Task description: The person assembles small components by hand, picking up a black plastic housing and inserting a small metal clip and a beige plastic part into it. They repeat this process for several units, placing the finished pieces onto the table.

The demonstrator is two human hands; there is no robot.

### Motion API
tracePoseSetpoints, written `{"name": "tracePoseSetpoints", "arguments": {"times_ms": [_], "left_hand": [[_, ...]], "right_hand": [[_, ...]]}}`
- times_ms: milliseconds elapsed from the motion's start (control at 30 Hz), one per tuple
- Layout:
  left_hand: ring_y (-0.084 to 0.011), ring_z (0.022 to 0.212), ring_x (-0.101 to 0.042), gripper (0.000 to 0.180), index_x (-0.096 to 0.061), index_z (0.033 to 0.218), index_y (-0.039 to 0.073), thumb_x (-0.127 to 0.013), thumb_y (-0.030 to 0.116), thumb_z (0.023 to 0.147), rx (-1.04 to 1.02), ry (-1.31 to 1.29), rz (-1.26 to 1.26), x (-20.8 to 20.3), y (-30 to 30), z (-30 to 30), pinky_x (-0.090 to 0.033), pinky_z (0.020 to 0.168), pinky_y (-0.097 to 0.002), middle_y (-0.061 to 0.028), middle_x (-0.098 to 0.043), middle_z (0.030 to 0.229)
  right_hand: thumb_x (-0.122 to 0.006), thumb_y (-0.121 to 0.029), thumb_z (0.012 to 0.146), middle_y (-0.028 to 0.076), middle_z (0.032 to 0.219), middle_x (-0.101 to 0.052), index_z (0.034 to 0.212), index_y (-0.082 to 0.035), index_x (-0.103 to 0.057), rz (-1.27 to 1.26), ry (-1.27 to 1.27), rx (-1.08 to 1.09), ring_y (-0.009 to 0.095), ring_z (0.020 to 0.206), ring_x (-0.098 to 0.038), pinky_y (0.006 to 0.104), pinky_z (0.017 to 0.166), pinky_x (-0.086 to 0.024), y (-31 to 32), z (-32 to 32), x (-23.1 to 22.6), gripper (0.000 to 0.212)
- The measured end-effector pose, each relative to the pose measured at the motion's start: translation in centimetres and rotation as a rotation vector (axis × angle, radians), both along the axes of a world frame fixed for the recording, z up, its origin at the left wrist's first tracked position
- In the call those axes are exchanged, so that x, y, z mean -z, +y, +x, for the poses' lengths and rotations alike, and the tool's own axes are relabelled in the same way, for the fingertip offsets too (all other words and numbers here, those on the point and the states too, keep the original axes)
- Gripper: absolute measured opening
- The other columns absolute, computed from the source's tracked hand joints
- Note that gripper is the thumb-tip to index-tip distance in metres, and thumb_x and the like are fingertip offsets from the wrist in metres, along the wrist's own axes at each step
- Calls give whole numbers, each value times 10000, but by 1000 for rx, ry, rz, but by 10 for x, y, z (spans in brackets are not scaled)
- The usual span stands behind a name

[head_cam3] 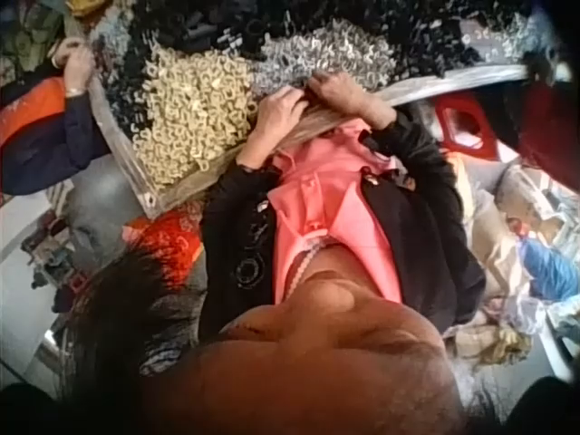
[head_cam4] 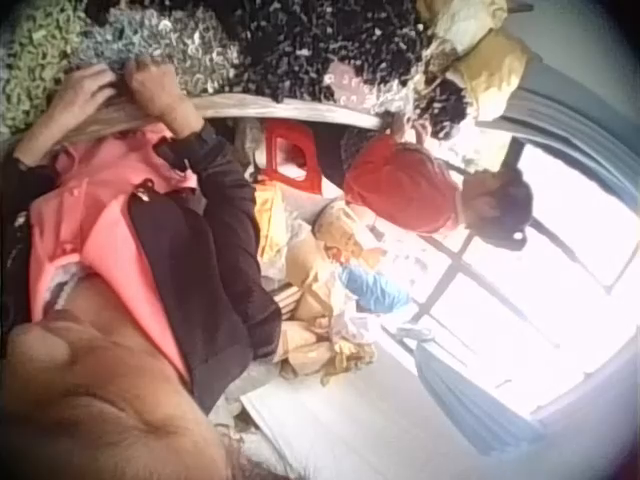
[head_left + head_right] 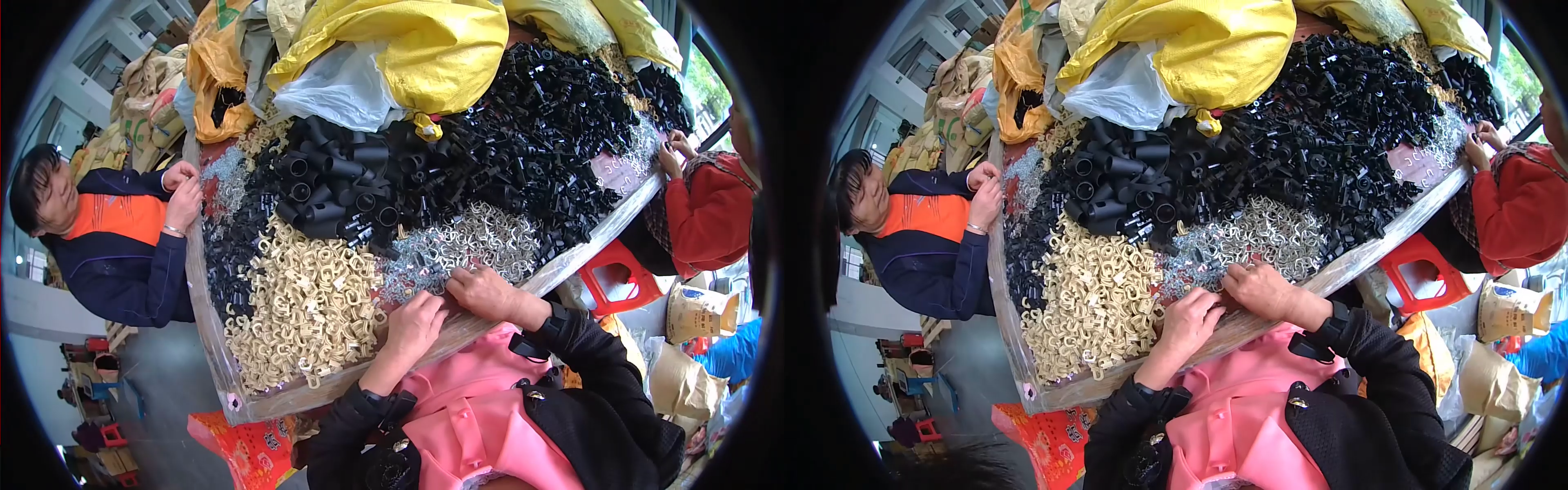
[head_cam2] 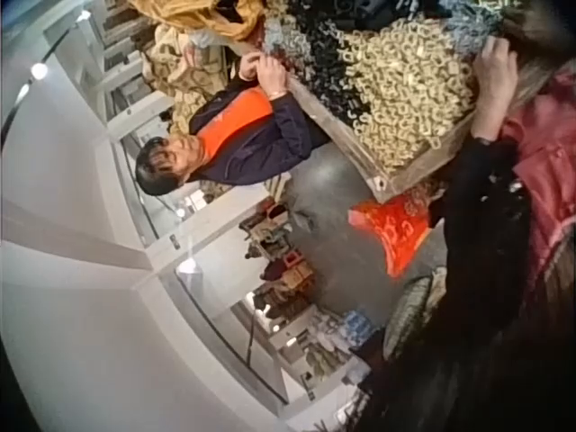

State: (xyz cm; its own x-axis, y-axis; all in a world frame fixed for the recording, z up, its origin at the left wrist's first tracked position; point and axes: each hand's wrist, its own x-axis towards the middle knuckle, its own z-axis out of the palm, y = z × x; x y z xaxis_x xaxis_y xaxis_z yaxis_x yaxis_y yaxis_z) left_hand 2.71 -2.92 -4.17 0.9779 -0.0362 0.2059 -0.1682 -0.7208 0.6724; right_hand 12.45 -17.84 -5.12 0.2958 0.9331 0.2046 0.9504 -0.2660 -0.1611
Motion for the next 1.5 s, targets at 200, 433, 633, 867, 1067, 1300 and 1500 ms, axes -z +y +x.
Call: {"name": "tracePoseSetpoints", "arguments": {"times_ms": [200, 433, 633, 867, 1067, 1300, 1500], "left_hand": [[-258, 639, -555, 132, -550, 798, 52, -599, 104, 687, 4, 11, 12, 2, -5, 7, -454, 544, -327, -79, -519, 740], [-251, 653, -555, 116, -547, 794, 57, -586, 90, 690, 28, -37, 17, 5, -16, 21, -457, 544, -329, -66, -513, 771], [-255, 639, -549, 100, -530, 774, 54, -575, 72, 686, 45, -22, 132, 16, -21, 27, -455, 534, -338, -74, -492, 753], [-254, 624, -553, 100, -510, 780, 46, -570, 58, 701, 33, -70, 69, 1, -18, 26, -457, 520, -325, -84, -504, 752], [-230, 596, -547, 81, -498, 757, 60, -565, 98, 735, 113, -210, -155, -25, -16, 23, -444, 499, -312, -56, -510, 744], [-225, 580, -541, 87, -531, 761, 47, -584, 108, 728, 174, -140, -325, -28, -17, 29, -437, 516, -292, -65, -526, 712], [-225, 566, -535, 151, -529, 816, 34, -596, 132, 723, 214, -146, -315, -22, -20, 63, -429, 525, -295, -79, -527, 756]], "right_hand": [[-505, -110, 699, 103, 707, -484, 731, -21, -478, 161, 421, 202, 262, 606, -534, 342, 588, -445, -3, 6, -3, 99], [-496, -111, 728, 120, 740, -503, 765, -27, -501, 252, 745, 339, 297, 657, -524, 357, 584, -433, -15, 15, -16, 92], [-513, -109, 723, 119, 710, -506, 762, -20, -504, 254, 541, 355, 292, 649, -520, 352, 568, -419, -20, 13, -12, 98], [-517, -127, 758, 87, 674, -516, 809, -27, -525, 373, 683, 206, 230, 587, -511, 309, 520, -402, -21, 4, -8, 113], [-503, -159, 820, 21, 658, -512, 813, -15, -538, 372, 1512, 171, 99, 518, -454, 211, 462, -351, -28, -4, -24, 148], [-511, -173, 826, -27, 626, -463, 818, -13, -535, 544, 1978, 226, 35, 516, -383, 171, 454, -305, -35, -11, -23, 162], [-503, -165, 830, -47, 635, -451, 804, -28, -527, 626, 1895, 365, 29, 515, -361, 165, 459, -297, -42, -8, -25, 142]]}}
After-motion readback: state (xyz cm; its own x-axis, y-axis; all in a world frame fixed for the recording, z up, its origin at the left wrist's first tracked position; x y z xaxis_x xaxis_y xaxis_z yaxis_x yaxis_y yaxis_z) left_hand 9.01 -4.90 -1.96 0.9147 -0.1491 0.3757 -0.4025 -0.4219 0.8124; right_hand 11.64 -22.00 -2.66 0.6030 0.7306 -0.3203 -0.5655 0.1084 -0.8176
